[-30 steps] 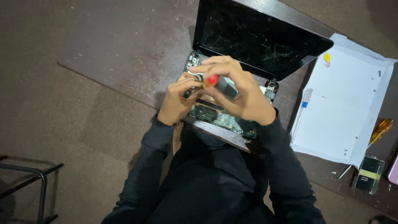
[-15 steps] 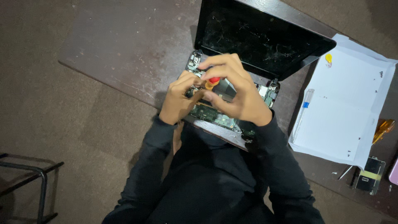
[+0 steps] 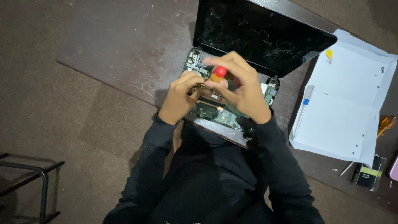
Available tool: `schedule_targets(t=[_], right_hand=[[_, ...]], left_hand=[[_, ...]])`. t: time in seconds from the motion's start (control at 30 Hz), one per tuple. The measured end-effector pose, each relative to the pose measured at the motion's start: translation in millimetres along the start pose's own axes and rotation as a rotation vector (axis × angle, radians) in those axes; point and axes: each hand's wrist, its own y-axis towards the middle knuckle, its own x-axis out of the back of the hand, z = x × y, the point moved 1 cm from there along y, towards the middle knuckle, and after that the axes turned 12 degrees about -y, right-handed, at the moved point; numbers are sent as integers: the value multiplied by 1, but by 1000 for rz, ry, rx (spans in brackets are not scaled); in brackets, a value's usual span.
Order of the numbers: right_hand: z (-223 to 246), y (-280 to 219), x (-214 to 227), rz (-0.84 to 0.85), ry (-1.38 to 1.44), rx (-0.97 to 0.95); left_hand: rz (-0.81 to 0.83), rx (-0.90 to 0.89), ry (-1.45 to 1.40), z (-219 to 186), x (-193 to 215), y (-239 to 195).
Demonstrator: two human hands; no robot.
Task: The person disassembles a pink laptop by removing the bottom cover and unscrewing internal components. They use a screwdriver to remove screws from the hard drive and motherboard, then lift out the hard drive and a metal bracket.
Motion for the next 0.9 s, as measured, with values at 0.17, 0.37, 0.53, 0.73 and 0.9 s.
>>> schedule_targets(t=[0.17, 0.37, 0.53, 0.73, 0.9], right_hand=[[-10, -9, -3, -197, 238, -68], [-34, -24, -8, -267, 296, -7], [-39, -30, -8, -347, 373, -50], [-40, -41, -3, -463, 359, -177], [-16, -79, 14, -627, 375, -389]], left_hand=[[25, 55, 171, 3, 12, -13], [9, 50, 269, -8, 7, -14], [-28, 15, 264, -9, -2, -11], [-97, 17, 219, 0, -11, -11], [-104, 34, 242, -12, -8, -5]])
